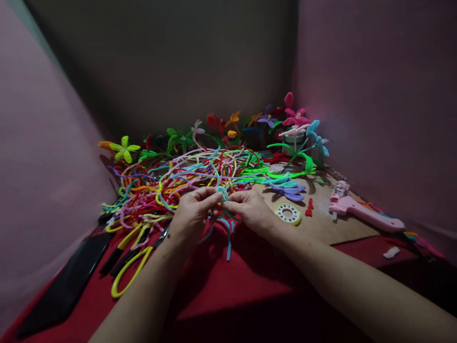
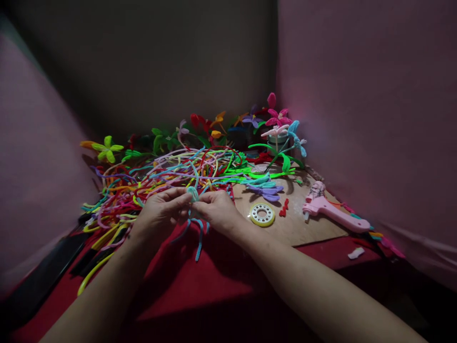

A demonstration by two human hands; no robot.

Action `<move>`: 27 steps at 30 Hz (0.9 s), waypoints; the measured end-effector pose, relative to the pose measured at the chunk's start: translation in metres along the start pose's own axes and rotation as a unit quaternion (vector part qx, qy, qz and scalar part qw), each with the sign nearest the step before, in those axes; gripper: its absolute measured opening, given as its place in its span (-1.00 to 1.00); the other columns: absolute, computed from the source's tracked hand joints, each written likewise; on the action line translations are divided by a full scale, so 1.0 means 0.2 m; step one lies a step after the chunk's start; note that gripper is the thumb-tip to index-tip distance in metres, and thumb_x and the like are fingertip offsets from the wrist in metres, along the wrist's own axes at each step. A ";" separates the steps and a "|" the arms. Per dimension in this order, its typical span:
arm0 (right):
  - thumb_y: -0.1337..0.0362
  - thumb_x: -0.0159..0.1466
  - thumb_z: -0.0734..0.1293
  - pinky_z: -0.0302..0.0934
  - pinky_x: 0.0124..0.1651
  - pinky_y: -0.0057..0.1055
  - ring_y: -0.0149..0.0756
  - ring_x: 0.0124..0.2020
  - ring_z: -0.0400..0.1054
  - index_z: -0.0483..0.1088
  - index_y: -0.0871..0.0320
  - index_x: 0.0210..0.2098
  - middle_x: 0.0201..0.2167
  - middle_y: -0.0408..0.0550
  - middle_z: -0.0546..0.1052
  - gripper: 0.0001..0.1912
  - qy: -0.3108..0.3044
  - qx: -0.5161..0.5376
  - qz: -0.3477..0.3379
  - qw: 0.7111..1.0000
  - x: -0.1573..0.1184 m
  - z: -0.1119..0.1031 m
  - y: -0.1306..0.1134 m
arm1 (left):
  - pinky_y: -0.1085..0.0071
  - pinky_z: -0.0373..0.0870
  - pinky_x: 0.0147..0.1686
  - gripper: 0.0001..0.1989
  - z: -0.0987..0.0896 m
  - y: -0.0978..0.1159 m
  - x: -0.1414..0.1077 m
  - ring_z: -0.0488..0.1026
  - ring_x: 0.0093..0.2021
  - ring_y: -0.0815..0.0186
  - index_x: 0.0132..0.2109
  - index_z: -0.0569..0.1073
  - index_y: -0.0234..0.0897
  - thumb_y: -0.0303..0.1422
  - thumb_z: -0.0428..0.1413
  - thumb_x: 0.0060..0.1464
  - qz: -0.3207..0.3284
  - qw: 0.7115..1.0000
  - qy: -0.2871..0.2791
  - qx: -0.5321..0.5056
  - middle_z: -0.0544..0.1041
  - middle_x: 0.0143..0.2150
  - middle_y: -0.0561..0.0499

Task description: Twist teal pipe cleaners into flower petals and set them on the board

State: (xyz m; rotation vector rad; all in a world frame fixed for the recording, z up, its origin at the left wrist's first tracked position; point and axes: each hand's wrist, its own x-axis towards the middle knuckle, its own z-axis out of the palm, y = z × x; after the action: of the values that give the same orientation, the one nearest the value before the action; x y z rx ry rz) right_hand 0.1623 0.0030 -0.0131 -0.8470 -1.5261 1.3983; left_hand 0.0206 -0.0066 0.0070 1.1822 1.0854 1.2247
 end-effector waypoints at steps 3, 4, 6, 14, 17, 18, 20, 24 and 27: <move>0.18 -0.01 0.31 -0.18 -0.57 -0.48 -0.55 -0.67 -0.07 0.20 0.21 -0.72 -0.76 -0.28 0.13 -0.70 -0.039 0.012 0.016 0.999 -0.01 0.00 0.00 | 0.61 0.06 -0.73 -0.73 -0.03 0.01 0.01 0.18 -0.72 0.54 -0.28 0.46 -0.35 -0.33 0.24 -0.19 -0.035 0.999 -0.026 -0.031 0.31 -0.69 0.15; 0.17 -0.01 0.32 -0.17 -0.57 -0.48 -0.55 -0.67 -0.06 0.19 0.21 -0.72 -0.76 -0.28 0.14 -0.69 -0.049 0.020 0.020 0.998 -0.01 0.00 0.00 | 0.61 0.05 -0.73 -0.74 -0.04 0.01 0.02 0.17 -0.73 0.55 -0.29 0.46 -0.36 -0.33 0.23 -0.18 -0.047 0.998 -0.038 -0.031 0.29 -0.72 0.16; 0.16 -0.03 0.34 -0.16 -0.56 -0.49 -0.55 -0.66 -0.04 0.18 0.21 -0.72 -0.75 -0.27 0.15 -0.68 -0.053 0.032 0.024 0.998 -0.01 0.00 0.00 | 0.62 0.03 -0.73 -0.77 -0.05 0.01 0.02 0.15 -0.73 0.55 -0.33 0.45 -0.35 -0.32 0.22 -0.16 -0.060 0.997 -0.051 -0.025 0.27 -0.73 0.16; 0.16 0.03 0.29 -0.25 -0.59 -0.49 -0.55 -0.66 -0.12 0.14 0.18 -0.70 -0.74 -0.28 0.09 -0.68 -0.051 -0.016 0.017 0.998 -0.01 0.01 0.01 | 0.57 -0.06 -0.73 -0.77 -0.04 0.05 -0.01 0.06 -0.73 0.54 -0.47 0.36 -0.32 -0.22 0.12 -0.06 0.032 0.982 -0.031 0.184 0.22 -0.72 0.17; 0.16 0.04 0.28 -0.25 -0.59 -0.48 -0.55 -0.65 -0.13 0.13 0.18 -0.70 -0.73 -0.28 0.06 -0.68 -0.049 -0.043 0.007 0.998 0.00 0.01 0.03 | 0.56 -0.01 -0.67 -0.78 -0.04 0.05 -0.02 0.07 -0.68 0.52 -0.52 0.33 -0.30 -0.26 0.07 -0.03 0.092 0.951 -0.016 0.293 0.20 -0.69 0.17; 0.16 0.05 0.27 -0.25 -0.59 -0.48 -0.55 -0.65 -0.13 0.13 0.18 -0.70 -0.73 -0.28 0.06 -0.67 -0.049 -0.052 0.006 0.997 0.00 0.01 0.03 | 0.56 0.02 -0.65 -0.78 -0.04 0.05 -0.01 0.09 -0.65 0.51 -0.53 0.32 -0.30 -0.28 0.06 -0.02 0.117 0.938 -0.008 0.327 0.21 -0.67 0.16; 0.14 0.05 0.26 -0.24 -0.58 -0.48 -0.55 -0.65 -0.12 0.13 0.18 -0.70 -0.73 -0.27 0.06 -0.67 -0.043 -0.068 0.003 0.997 0.00 0.01 0.04 | 0.55 0.05 -0.61 -0.80 -0.03 0.04 -0.01 0.12 -0.61 0.49 -0.54 0.32 -0.29 -0.30 0.06 -0.03 0.159 0.912 0.017 0.378 0.24 -0.64 0.14; 0.12 0.05 0.27 -0.20 -0.56 -0.50 -0.54 -0.62 -0.10 0.15 0.19 -0.68 -0.70 -0.25 0.09 -0.67 -0.034 -0.067 -0.009 0.997 0.00 0.01 0.04 | 0.55 0.02 -0.65 -0.79 -0.02 0.03 -0.01 0.10 -0.64 0.49 -0.54 0.30 -0.28 -0.28 0.07 -0.04 0.133 0.926 0.034 0.351 0.21 -0.66 0.14; 0.11 0.03 0.28 -0.17 -0.55 -0.50 -0.54 -0.62 -0.08 0.18 0.20 -0.67 -0.69 -0.25 0.13 -0.68 -0.051 -0.041 -0.010 0.998 0.00 0.00 0.04 | 0.56 -0.10 -0.73 -0.78 -0.02 0.05 -0.02 -0.01 -0.72 0.52 -0.46 0.30 -0.26 -0.21 0.06 -0.02 0.011 0.975 -0.030 0.219 0.13 -0.71 0.19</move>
State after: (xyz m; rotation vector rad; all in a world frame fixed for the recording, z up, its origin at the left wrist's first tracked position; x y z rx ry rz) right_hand 0.1606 0.0043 -0.0205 -0.8173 -1.6755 1.3913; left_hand 0.0151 -0.0108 0.0161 1.5551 1.3414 0.9837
